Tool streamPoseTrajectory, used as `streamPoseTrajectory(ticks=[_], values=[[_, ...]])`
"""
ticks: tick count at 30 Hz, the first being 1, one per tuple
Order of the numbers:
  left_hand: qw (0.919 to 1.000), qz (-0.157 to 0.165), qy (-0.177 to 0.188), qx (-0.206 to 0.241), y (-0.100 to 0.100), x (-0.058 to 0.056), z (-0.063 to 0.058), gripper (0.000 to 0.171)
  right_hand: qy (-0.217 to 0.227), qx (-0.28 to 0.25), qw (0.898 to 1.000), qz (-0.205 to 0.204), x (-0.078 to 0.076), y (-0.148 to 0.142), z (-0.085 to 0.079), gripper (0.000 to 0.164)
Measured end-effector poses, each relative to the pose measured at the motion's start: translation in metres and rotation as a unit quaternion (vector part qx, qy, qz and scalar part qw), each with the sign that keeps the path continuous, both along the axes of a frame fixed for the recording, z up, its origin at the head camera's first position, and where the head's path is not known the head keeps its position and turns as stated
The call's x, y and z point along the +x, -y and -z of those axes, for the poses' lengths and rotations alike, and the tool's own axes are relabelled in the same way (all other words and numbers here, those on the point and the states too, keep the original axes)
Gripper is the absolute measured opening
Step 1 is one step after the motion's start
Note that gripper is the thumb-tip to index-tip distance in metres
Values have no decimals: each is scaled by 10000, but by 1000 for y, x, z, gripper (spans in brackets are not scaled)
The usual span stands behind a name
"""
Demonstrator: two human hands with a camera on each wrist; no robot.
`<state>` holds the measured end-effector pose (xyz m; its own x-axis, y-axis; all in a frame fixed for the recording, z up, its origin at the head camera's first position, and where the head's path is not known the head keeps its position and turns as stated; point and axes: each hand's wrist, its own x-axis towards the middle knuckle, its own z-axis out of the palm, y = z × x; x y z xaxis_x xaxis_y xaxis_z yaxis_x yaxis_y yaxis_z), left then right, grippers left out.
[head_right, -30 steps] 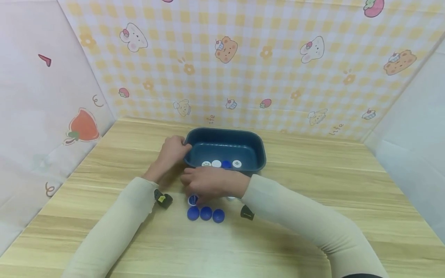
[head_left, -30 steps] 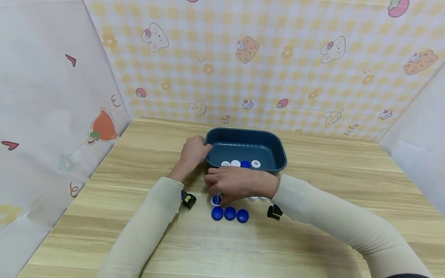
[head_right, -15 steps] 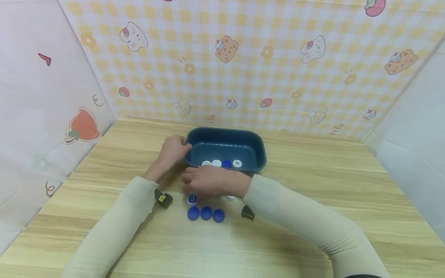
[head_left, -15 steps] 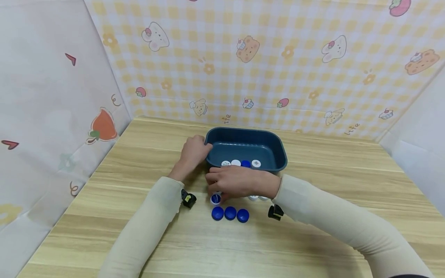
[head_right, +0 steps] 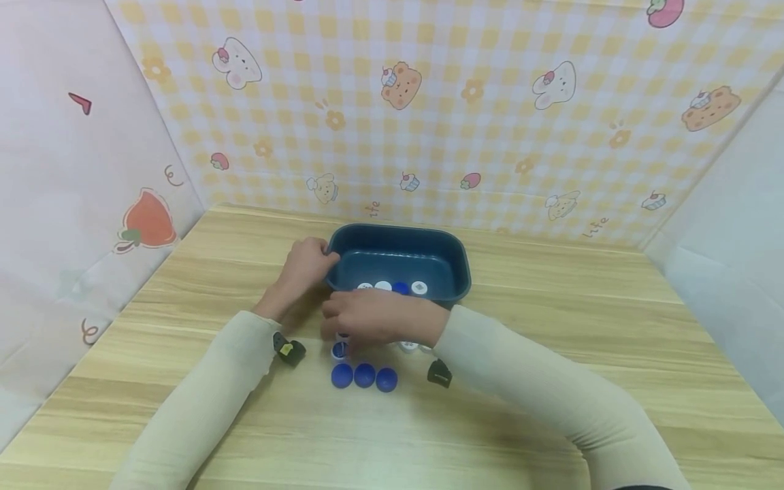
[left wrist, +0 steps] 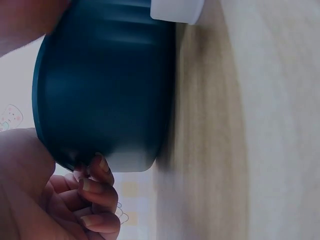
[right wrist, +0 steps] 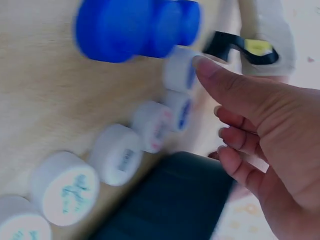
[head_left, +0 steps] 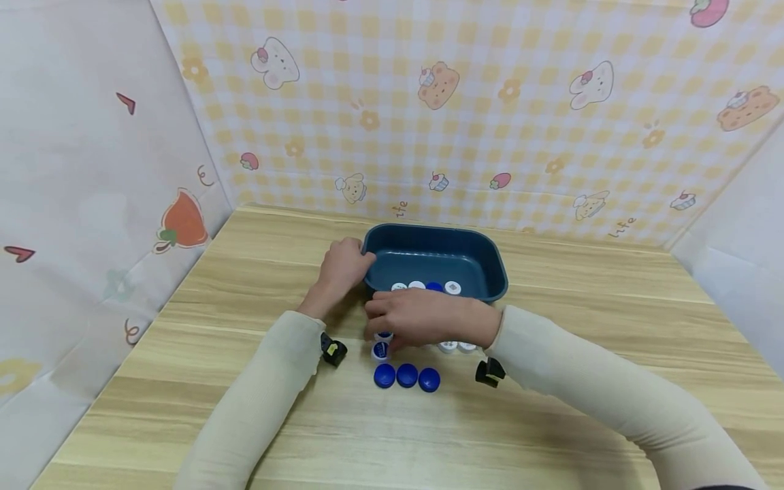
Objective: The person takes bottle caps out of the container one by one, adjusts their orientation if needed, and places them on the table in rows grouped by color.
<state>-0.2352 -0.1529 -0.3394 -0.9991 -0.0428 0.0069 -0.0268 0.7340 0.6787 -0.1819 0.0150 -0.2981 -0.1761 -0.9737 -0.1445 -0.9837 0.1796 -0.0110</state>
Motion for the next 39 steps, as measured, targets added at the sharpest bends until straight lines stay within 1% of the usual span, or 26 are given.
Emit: streamPoseTrajectory(ticks=[3, 5, 7, 10, 12, 14, 17, 20, 23, 25, 29, 35, 39], values=[[10000, 45, -16, -25, 0, 0, 0, 27, 363, -281, 9986, 268, -7, -6, -15, 28], [9999, 72, -57, -59, 0, -1, 0, 27, 472, -453, 9964, 540, -15, -10, -27, 25], [9999, 78, -50, -51, 0, -1, 0, 27, 493, -565, 9930, 915, -25, -14, -37, 22], [10000, 38, 53, -5, 0, -1, 0, 26, 453, -519, 9866, 1481, -41, -18, -46, 20], [9998, 3, 167, 56, 0, -1, 0, 25, 465, -393, 9822, 1779, -50, -19, -48, 21], [9997, -17, 247, 64, -1, -1, 0, 25, 509, -189, 9790, 1967, -59, -19, -46, 23], [9996, -44, 279, 70, -1, 0, 0, 25, 621, 226, 9750, 2122, -70, -16, -37, 26], [9998, -18, 202, 55, -1, 1, -1, 25, 754, 687, 9691, 2244, -74, -11, -26, 28], [10000, 28, 77, 43, -1, 1, -1, 26, 837, 988, 9652, 2274, -75, -4, -18, 28], [10000, 68, 23, 27, -1, 2, -1, 26, 900, 1083, 9636, 2272, -75, -1, -13, 26], [10000, 86, 34, 23, -2, 2, -1, 25, 935, 1171, 9613, 2312, -76, 2, -4, 23], [10000, 68, 3, 0, -3, 1, -1, 25, 894, 1038, 9602, 2436, -78, 2, 4, 14], [10000, 29, -36, -6, -1, 1, 0, 26, 803, 934, 9628, 2404, -79, 3, 7, 12]])
